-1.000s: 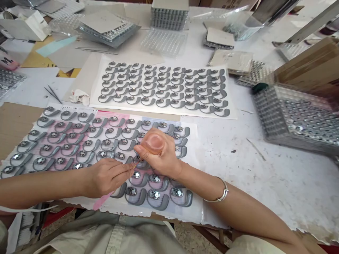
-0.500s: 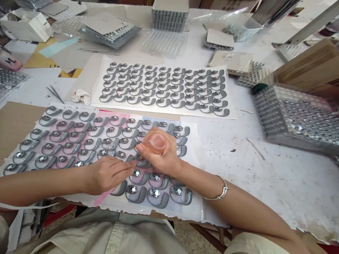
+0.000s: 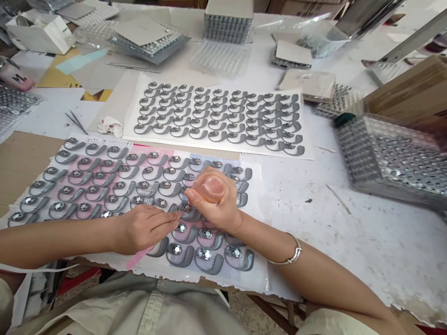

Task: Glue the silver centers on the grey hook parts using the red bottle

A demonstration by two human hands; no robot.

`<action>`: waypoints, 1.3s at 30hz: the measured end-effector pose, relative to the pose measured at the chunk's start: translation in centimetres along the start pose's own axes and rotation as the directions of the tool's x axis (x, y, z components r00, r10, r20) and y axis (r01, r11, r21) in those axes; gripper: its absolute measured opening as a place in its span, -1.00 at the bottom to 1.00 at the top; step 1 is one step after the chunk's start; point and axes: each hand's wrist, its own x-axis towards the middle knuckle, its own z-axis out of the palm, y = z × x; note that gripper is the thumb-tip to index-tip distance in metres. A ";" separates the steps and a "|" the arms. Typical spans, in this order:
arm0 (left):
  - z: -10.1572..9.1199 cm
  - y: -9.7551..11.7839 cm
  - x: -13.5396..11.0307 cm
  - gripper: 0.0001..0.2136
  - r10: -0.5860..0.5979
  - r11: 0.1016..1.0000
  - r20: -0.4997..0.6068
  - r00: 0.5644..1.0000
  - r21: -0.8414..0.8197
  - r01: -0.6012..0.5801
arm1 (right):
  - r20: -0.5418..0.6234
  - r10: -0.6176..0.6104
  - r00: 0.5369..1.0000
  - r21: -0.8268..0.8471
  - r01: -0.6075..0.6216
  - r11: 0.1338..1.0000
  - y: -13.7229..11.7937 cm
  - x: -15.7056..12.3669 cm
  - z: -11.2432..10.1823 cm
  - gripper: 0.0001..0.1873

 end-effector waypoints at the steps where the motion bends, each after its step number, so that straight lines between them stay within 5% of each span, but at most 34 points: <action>1: 0.0 0.0 0.0 -0.83 0.001 1.000 0.003 1.000 -0.001 -0.001 | 0.003 -0.005 1.000 0.000 0.005 1.000 0.0 0.0 0.0 -0.84; 39: 0.2 -0.1 -0.1 -0.84 0.003 1.000 -0.003 1.000 -0.006 -0.003 | 0.017 -0.085 0.996 -0.003 0.085 0.996 0.0 0.0 0.2 -0.89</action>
